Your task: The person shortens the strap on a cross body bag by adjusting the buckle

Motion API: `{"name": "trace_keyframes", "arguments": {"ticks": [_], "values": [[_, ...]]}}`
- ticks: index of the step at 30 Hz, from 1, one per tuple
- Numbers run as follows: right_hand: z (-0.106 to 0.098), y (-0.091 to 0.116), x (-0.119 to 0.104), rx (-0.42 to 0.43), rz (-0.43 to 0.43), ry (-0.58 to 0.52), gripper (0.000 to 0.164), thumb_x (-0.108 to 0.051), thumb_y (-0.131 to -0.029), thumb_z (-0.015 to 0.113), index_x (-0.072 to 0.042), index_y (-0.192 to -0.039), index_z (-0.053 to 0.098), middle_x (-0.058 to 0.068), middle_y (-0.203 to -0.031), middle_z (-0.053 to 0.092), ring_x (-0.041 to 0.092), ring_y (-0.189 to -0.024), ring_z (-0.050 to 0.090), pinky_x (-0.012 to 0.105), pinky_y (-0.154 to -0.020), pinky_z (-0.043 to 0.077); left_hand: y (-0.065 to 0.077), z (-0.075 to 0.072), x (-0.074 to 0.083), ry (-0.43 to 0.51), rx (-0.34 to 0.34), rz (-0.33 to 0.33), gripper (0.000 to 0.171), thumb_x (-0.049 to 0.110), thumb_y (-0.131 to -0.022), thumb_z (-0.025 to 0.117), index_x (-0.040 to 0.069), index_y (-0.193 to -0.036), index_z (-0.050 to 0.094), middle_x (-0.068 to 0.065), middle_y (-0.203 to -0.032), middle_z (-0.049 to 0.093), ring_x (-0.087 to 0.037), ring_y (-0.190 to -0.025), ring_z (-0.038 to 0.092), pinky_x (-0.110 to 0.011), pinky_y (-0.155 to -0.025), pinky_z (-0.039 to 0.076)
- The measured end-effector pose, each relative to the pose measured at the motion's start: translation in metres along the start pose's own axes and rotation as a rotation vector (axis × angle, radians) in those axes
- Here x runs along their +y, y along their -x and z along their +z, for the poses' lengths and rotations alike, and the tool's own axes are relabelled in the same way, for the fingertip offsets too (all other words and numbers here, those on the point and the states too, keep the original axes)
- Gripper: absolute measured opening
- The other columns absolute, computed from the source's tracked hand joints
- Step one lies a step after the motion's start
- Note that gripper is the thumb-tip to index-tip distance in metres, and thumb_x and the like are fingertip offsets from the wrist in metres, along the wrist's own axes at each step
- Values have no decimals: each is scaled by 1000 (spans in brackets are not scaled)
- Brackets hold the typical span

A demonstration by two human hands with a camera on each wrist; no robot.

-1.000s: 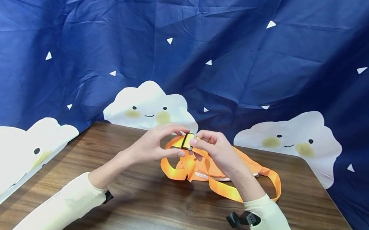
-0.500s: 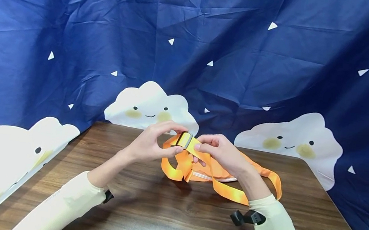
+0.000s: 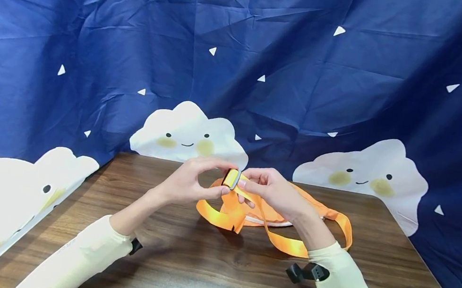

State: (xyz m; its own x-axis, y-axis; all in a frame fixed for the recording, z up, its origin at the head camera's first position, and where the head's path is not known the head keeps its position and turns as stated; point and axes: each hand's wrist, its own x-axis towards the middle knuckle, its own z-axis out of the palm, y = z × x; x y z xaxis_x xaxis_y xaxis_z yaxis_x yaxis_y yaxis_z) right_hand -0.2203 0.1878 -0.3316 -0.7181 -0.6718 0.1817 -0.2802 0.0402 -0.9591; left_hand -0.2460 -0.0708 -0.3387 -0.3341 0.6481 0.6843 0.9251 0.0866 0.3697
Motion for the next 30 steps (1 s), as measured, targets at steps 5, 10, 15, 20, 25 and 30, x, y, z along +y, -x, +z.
{"name": "trace_keyframes", "arguments": {"ticks": [5, 10, 15, 20, 25, 30], "values": [[-4, 1, 1, 32, 10, -17, 25, -15, -106, 57, 6, -115, 65, 20, -83, 63, 28, -64, 53, 31, -60, 48, -1, -1, -1, 16, 15, -14, 42, 24, -90, 81, 10, -128, 67, 7, -114, 68, -9, -104, 61, -32, -98, 47], [-12, 4, 4, 70, 8, -12, 21, -12, -105, 57, 4, -113, 68, 14, -74, 59, 28, -63, 51, 33, -64, 48, -1, -3, 1, 32, 17, -29, 42, 24, -91, 80, 10, -127, 65, 5, -117, 68, -10, -106, 61, -34, -100, 47], [-15, 5, 8, 58, 2, -33, 20, -10, -104, 58, 5, -113, 68, 10, -71, 56, 28, -61, 49, 37, -70, 49, 0, -4, 2, 31, -17, -44, 41, 24, -90, 81, 9, -125, 64, 5, -116, 67, -9, -107, 60, -38, -100, 47], [-10, 2, 9, 49, -16, -6, 21, -13, -104, 60, 4, -112, 69, 12, -73, 58, 27, -58, 48, 34, -62, 48, 0, -2, 2, 33, -43, -49, 41, 23, -88, 83, 10, -122, 65, 8, -110, 67, -7, -104, 61, -34, -98, 47], [-5, -2, 9, 26, -10, 12, 20, -13, -105, 58, 3, -110, 68, 17, -74, 58, 27, -58, 50, 31, -56, 46, -1, 0, 1, 51, -66, -15, 39, 22, -88, 82, 10, -121, 65, 11, -105, 66, -6, -100, 62, -31, -93, 49], [-5, -1, 7, 36, -7, 3, 22, -15, -105, 58, 3, -113, 68, 18, -79, 61, 26, -61, 52, 31, -60, 47, -1, 0, 1, 50, -52, -31, 38, 23, -91, 79, 11, -124, 64, 12, -108, 66, -5, -100, 62, -30, -94, 49]]}}
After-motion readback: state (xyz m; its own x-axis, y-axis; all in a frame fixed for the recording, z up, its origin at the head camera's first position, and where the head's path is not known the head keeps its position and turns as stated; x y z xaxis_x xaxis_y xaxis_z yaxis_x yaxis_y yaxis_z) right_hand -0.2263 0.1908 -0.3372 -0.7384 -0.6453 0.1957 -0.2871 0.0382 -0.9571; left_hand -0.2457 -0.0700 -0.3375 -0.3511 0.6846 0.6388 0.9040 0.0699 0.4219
